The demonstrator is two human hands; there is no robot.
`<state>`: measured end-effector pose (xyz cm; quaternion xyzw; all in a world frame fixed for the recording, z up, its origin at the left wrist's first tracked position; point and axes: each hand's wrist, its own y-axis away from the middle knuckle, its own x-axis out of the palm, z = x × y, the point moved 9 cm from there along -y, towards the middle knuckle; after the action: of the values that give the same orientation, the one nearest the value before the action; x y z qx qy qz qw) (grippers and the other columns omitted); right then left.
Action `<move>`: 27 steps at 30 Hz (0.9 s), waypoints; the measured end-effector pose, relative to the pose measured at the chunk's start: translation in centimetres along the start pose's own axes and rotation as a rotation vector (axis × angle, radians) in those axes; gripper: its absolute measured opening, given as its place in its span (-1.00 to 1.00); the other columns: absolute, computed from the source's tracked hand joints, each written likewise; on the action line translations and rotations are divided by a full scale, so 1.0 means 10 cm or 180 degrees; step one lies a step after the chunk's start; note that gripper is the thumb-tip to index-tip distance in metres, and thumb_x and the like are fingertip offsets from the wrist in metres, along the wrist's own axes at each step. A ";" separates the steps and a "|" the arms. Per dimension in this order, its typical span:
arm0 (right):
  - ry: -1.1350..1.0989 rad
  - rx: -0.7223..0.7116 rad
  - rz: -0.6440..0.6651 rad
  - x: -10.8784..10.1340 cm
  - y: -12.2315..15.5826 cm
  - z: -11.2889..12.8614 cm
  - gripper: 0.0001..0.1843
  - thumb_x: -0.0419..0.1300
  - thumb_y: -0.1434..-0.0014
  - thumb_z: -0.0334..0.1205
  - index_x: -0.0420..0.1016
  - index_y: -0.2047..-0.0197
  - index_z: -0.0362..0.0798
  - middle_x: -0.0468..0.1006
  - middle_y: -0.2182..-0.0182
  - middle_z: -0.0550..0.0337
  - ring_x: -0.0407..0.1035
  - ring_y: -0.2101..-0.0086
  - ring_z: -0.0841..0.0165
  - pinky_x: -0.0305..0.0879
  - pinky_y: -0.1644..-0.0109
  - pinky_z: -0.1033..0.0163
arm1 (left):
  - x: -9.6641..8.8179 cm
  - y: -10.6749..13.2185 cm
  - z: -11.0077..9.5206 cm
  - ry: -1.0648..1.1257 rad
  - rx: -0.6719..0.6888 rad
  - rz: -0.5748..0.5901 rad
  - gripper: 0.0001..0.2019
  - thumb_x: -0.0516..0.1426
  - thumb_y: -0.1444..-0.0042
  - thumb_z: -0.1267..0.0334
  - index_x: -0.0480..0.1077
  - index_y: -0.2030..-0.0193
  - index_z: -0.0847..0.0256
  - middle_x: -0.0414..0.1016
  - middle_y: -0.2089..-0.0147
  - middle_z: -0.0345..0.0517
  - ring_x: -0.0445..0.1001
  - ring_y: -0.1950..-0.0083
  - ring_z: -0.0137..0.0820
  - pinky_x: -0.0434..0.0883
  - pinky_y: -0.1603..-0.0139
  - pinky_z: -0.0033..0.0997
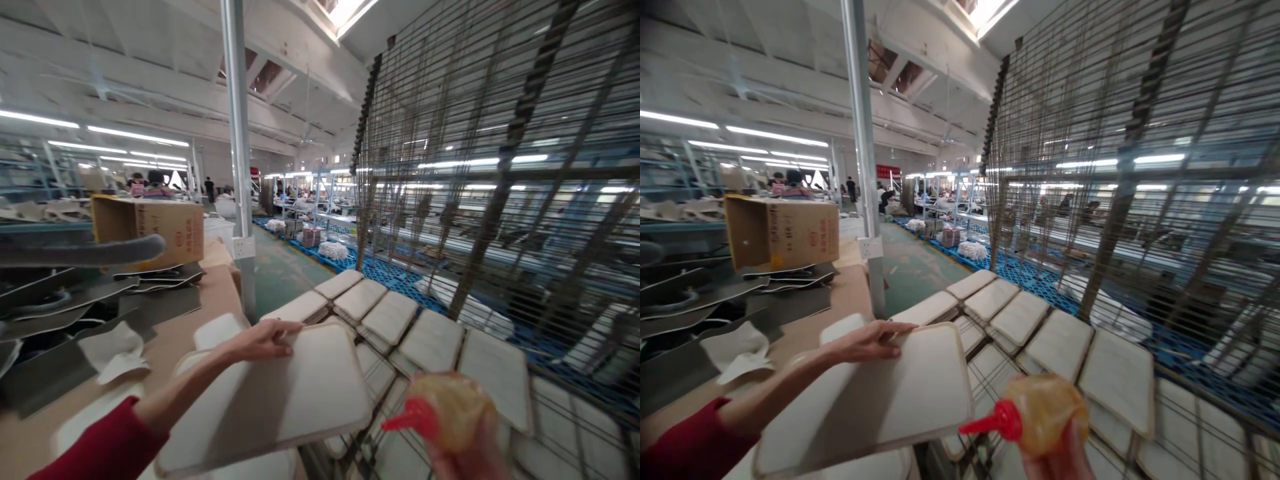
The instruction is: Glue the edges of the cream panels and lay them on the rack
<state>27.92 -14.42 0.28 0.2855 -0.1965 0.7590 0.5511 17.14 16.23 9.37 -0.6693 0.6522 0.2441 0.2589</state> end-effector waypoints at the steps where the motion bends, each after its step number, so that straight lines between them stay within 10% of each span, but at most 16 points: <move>1: -0.0266 0.0088 -0.0109 0.01 -0.05 0.09 -0.51 0.19 -0.06 0.25 0.43 -0.01 0.25 0.55 0.06 0.24 0.36 -0.03 0.27 0.39 -0.02 0.15 | 0.05 0.05 -0.05 0.0014 -0.0019 0.0132 -0.40 0.21 0.01 0.18 0.33 -0.22 0.22 0.48 0.11 -0.22 0.34 0.21 -0.39 0.24 0.25 -0.57; 7: -0.0193 -0.0190 -0.0254 0.30 -0.21 0.70 -0.06 0.48 0.42 0.16 0.39 -0.10 0.21 0.34 -0.19 0.20 0.05 -0.23 0.00 -0.32 -0.35 -0.22 | 0.26 0.20 -0.32 0.0278 -0.0037 0.0803 -0.43 0.24 0.01 0.20 0.36 -0.20 0.18 0.51 -0.02 -0.22 0.43 0.04 -0.27 0.30 0.13 -0.55; 16: 0.0292 -0.0501 0.0260 0.43 -0.25 0.89 -0.14 0.52 0.44 0.04 0.45 -0.01 0.09 0.50 -0.01 -0.01 0.36 0.01 -0.10 -0.18 -0.26 -0.37 | 0.36 0.30 -0.48 0.0748 -0.0134 0.1184 -0.46 0.26 0.01 0.09 0.42 -0.14 0.21 0.55 0.04 -0.18 0.47 0.06 -0.25 0.36 0.11 -0.53; 24: 0.0295 -0.0607 -0.0103 0.28 -0.22 0.93 -0.01 0.55 0.57 0.03 0.42 -0.05 0.20 0.55 0.06 0.10 0.39 0.02 0.00 -0.33 -0.33 -0.16 | 0.45 0.34 -0.53 0.1283 -0.0185 0.1391 -0.41 0.26 0.01 0.04 0.39 -0.16 0.23 0.52 -0.02 -0.12 0.46 0.03 -0.21 0.38 0.04 -0.46; 27: 0.0532 -0.0523 0.0201 0.31 -0.17 0.90 -0.13 0.48 0.34 0.11 0.38 -0.10 0.21 0.52 0.01 0.08 0.36 -0.02 0.06 -0.02 -0.29 -0.09 | 0.45 0.33 -0.52 0.1327 -0.0189 0.1367 -0.44 0.27 0.03 0.06 0.42 -0.13 0.22 0.53 0.00 -0.14 0.46 0.03 -0.22 0.38 0.04 -0.46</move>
<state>30.77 -17.12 9.09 0.1688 -0.2204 0.7785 0.5629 13.96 9.36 10.15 -0.5590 0.8105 0.1696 0.0423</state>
